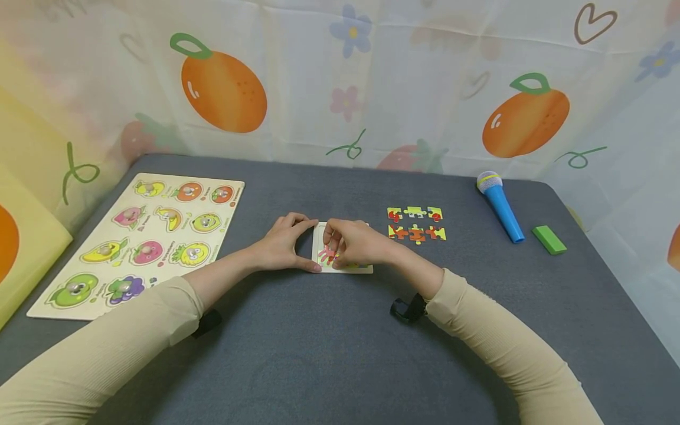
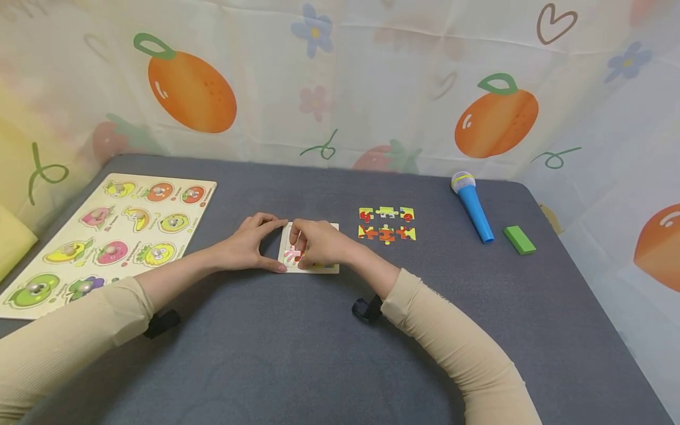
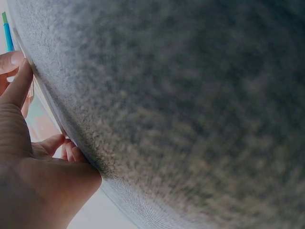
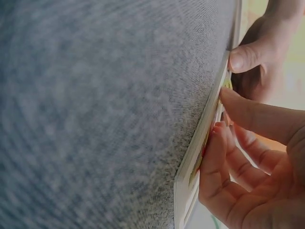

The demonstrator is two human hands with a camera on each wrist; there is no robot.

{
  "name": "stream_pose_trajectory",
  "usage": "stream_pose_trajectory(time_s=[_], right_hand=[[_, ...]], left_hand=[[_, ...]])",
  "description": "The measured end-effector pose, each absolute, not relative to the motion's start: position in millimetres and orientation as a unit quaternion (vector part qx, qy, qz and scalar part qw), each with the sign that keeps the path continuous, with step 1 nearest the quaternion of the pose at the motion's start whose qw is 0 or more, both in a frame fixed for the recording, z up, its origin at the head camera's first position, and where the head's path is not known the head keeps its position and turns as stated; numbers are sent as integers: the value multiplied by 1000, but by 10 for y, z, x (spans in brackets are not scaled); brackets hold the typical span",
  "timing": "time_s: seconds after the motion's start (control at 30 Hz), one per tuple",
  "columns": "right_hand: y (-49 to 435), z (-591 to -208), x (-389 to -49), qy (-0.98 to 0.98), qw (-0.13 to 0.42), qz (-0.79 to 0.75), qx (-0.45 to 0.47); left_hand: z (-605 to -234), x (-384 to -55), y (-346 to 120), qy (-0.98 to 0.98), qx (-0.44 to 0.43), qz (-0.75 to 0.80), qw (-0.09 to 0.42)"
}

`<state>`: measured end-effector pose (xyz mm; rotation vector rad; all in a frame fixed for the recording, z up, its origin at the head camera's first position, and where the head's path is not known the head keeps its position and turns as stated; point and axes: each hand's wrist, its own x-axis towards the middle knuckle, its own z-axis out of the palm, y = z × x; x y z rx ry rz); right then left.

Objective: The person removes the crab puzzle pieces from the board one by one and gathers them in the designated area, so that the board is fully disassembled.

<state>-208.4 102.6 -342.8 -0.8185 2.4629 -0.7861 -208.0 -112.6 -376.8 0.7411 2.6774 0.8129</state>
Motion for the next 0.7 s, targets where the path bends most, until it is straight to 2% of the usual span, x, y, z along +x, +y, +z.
stream_pose_trajectory(time_s=[0.43,0.7], right_hand=[[1020,-3429,-2095,887,216,-295,-282],[1023,-3417,-2106,883,238,-322,-246]], left_hand=[[-3773,-2081,-1130,920,252,275,122],[-3767,-2075,-1124,920,251,277,122]])
